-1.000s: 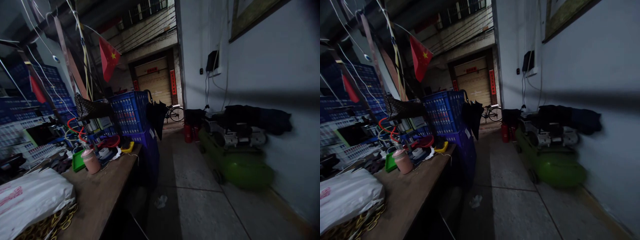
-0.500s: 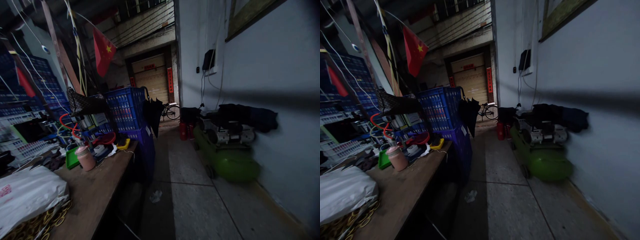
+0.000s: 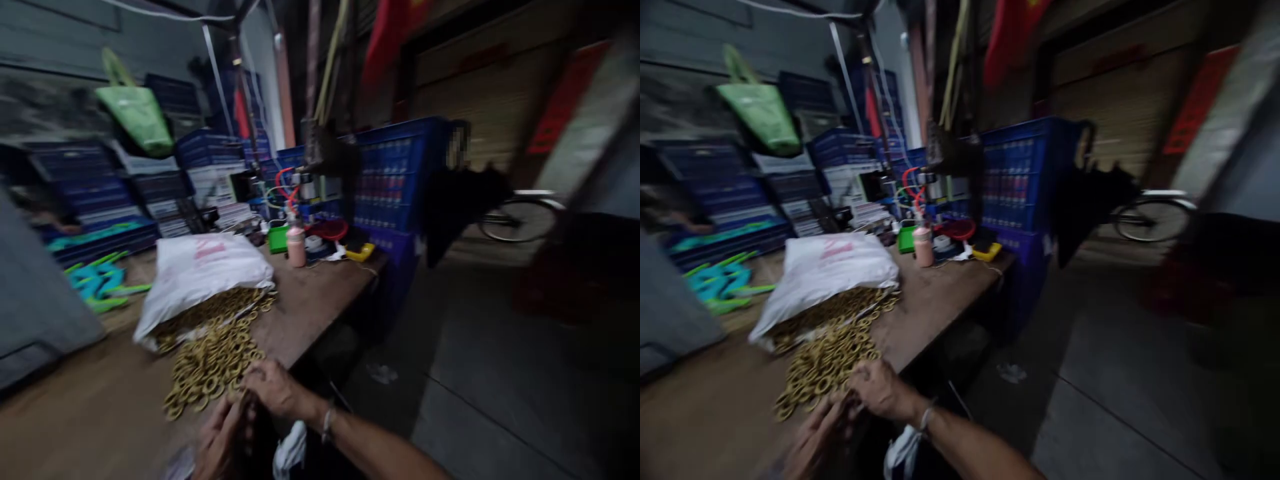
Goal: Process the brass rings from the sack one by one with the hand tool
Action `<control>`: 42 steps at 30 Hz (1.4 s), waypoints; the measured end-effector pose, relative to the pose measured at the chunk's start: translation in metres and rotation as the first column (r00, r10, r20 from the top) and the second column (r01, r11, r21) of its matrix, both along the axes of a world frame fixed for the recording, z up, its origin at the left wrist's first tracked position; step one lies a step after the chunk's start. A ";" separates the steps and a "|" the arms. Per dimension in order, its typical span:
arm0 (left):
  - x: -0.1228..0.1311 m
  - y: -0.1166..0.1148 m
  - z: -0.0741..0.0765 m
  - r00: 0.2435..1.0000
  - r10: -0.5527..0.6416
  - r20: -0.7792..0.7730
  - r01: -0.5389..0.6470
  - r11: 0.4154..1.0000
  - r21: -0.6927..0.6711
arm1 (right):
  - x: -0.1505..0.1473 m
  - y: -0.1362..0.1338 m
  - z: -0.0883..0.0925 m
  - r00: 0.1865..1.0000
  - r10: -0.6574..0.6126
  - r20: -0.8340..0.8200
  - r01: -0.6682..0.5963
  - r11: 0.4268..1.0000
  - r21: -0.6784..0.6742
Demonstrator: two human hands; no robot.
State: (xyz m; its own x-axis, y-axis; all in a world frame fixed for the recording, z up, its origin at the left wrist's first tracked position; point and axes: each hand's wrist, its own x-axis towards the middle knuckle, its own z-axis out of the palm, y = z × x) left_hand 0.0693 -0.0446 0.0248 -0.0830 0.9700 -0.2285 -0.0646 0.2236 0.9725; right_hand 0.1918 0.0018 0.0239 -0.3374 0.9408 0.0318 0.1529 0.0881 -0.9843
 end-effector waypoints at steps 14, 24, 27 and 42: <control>-0.025 0.008 -0.022 0.975 0.043 0.217 -0.054 0.997 0.047 | -0.018 -0.001 -0.008 0.789 0.028 0.614 -0.266 0.916 0.300; -0.024 0.006 -0.029 0.985 0.072 0.158 -0.074 0.997 0.004 | -0.022 0.001 -0.012 0.678 -0.018 0.735 -0.281 0.918 0.281; -0.019 -0.004 -0.019 0.990 0.027 0.138 -0.027 1.000 -0.002 | -0.015 0.009 -0.012 0.619 -0.073 0.782 -0.190 0.952 0.239; -0.020 0.006 -0.039 0.775 0.168 0.609 0.002 0.963 -0.269 | 0.001 0.059 -0.032 0.605 -0.292 0.741 0.081 0.948 0.307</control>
State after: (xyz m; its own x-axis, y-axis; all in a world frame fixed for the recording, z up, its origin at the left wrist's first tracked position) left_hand 0.0491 -0.0390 -0.0141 0.0817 0.8724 -0.4820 -0.6638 0.4084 0.6266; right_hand 0.1929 0.0610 -0.0084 -0.1530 0.9865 0.0580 0.8796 0.1627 -0.4471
